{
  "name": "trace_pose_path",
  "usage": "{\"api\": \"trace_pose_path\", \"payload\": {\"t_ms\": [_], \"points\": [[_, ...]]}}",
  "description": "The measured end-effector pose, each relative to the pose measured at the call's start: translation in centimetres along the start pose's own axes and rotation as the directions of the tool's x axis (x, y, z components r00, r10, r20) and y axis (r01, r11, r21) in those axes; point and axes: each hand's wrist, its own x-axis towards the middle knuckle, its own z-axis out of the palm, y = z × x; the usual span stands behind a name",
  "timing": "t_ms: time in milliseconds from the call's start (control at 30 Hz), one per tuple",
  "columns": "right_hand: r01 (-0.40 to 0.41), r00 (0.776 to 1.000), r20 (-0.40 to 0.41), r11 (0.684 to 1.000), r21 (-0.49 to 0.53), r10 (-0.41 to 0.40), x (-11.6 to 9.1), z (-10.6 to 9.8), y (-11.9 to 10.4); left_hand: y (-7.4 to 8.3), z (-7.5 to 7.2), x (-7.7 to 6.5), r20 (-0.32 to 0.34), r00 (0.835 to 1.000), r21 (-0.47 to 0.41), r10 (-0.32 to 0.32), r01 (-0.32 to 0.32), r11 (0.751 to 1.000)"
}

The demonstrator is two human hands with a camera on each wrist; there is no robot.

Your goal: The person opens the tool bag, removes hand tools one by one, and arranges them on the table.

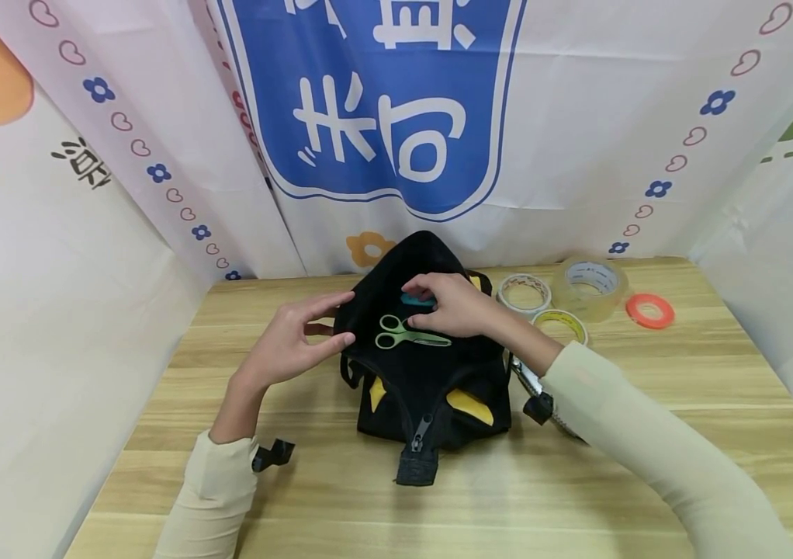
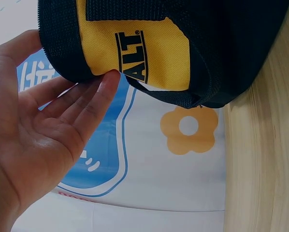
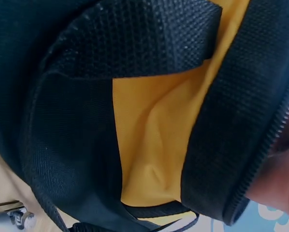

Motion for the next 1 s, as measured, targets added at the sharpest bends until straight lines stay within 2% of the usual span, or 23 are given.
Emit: {"api": "trace_pose_path", "payload": {"t_ms": [433, 1000], "points": [[-0.029, 0.993, 0.117, 0.999, -0.046, 0.034, 2.3, 1.8, 1.1, 0.1, -0.1, -0.1, 0.004, 1.0, 0.011, 0.0, 0.0, 1.0], [-0.134, 0.978, 0.147, 0.987, -0.084, 0.146, 3.2, 3.5, 3.5, -0.1, -0.1, -0.1, -0.003, 1.0, 0.025, -0.01, 0.01, 1.0]]}}
